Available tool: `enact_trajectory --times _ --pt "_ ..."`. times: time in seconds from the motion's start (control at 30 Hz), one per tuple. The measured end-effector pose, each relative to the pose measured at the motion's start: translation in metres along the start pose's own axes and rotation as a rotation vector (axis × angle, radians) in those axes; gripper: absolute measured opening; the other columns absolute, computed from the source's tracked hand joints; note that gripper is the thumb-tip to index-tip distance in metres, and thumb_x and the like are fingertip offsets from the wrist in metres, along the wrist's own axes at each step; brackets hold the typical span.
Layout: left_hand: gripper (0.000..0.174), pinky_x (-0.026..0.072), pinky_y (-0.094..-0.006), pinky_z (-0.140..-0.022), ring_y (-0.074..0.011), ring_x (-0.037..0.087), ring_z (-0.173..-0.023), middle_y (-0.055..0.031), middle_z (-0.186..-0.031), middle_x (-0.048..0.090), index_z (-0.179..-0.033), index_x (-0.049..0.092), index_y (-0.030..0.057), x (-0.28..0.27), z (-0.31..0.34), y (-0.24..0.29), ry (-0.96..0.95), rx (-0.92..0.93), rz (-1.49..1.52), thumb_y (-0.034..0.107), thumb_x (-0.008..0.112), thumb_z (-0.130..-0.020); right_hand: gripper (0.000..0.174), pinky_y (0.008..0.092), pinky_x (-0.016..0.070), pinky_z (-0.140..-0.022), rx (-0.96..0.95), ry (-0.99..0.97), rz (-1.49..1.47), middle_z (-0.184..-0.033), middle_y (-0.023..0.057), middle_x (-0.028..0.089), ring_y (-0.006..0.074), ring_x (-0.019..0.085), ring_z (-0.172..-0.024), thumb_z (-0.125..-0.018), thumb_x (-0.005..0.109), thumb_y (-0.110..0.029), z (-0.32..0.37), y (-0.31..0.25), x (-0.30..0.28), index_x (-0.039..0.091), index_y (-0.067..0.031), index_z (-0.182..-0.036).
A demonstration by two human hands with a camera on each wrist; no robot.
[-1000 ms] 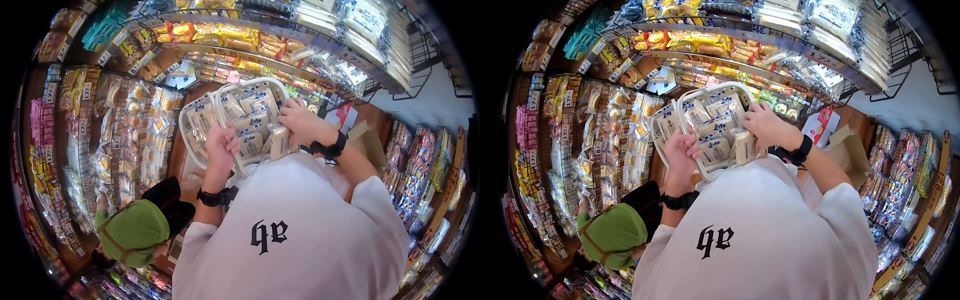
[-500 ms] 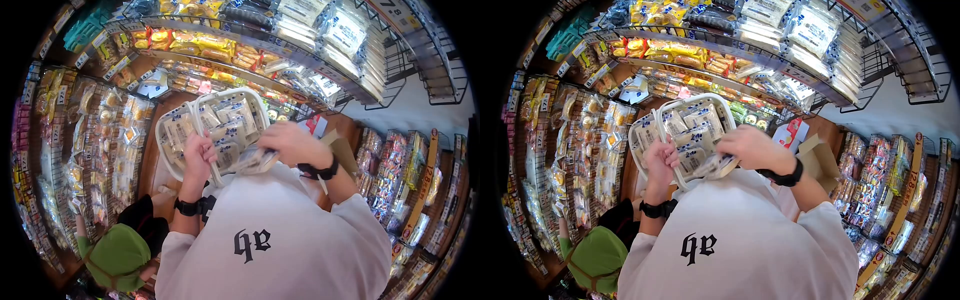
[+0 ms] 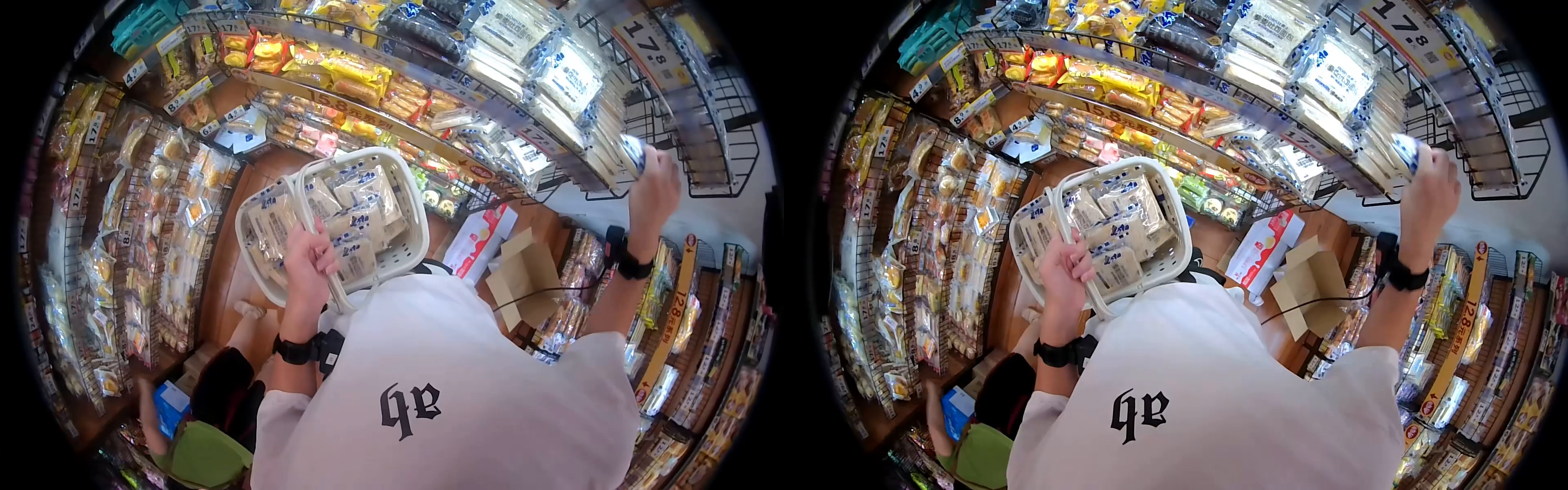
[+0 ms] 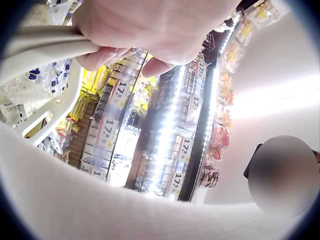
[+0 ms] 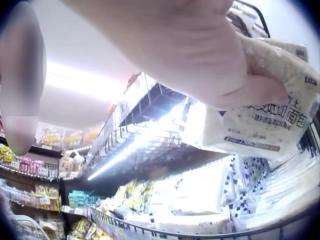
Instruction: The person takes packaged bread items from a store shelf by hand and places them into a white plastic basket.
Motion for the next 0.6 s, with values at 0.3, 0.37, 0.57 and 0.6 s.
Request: enact_trajectory --times 0.3,0.37,0.57,0.6 --pt "0.016 0.0264 -0.0217 -0.045 -0.0058 0.03 -0.048 0.0046 -0.064 0.035 -0.094 0.046 0.0111 -0.001 0.007 0.0 -0.004 -0.005 0.024 0.011 0.047 -0.079 0.063 0.0408 0.0412 -0.092 -0.245 0.033 -0.051 -0.115 0.0111 0.059 0.0273 0.055 -0.108 -0.074 0.059 0.003 -0.048 -0.026 0.044 0.05 -0.014 -0.134" --pt "0.015 0.0267 -0.0217 -0.045 -0.0059 0.03 -0.047 0.0044 -0.064 0.035 -0.094 0.047 0.0113 -0.003 0.009 -0.001 0.007 0.002 0.032 0.011 0.047 -0.079 0.065 0.0442 0.0407 -0.093 0.039 -0.031 -0.091 -0.113 0.0113 0.061 0.0283 0.057 -0.107 -0.073 0.07 -0.011 -0.034 -0.014 0.051 0.048 -0.0116 -0.134" --pt "0.015 0.0274 -0.022 -0.045 -0.0061 0.03 -0.048 0.0038 -0.064 0.035 -0.095 0.046 0.0099 -0.003 0.006 -0.006 0.029 0.012 0.069 0.01 0.046 -0.08 0.088 0.0431 0.0375 -0.103 0.648 0.031 -0.655 -0.124 0.0117 0.061 0.0287 0.053 -0.119 -0.069 0.085 -0.034 0.0 0.002 0.085 0.041 -0.0004 -0.137" --pt "0.015 0.0276 -0.022 -0.045 -0.0061 0.03 -0.048 0.0037 -0.064 0.035 -0.095 0.046 0.0098 -0.003 0.007 -0.006 0.034 0.01 0.073 0.01 0.046 -0.081 0.087 0.0434 0.0386 -0.102 0.49 0.073 -0.649 -0.122 0.0123 0.061 0.0305 0.055 -0.116 -0.068 0.086 -0.036 0.001 0.005 0.1 0.043 -0.0004 -0.135"
Point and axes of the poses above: each hand's wrist, its own z-axis away from the middle knuckle, its own x-axis out of the palm, y = z × x, the point moved 2 cm from there along -z, towards the middle knuckle
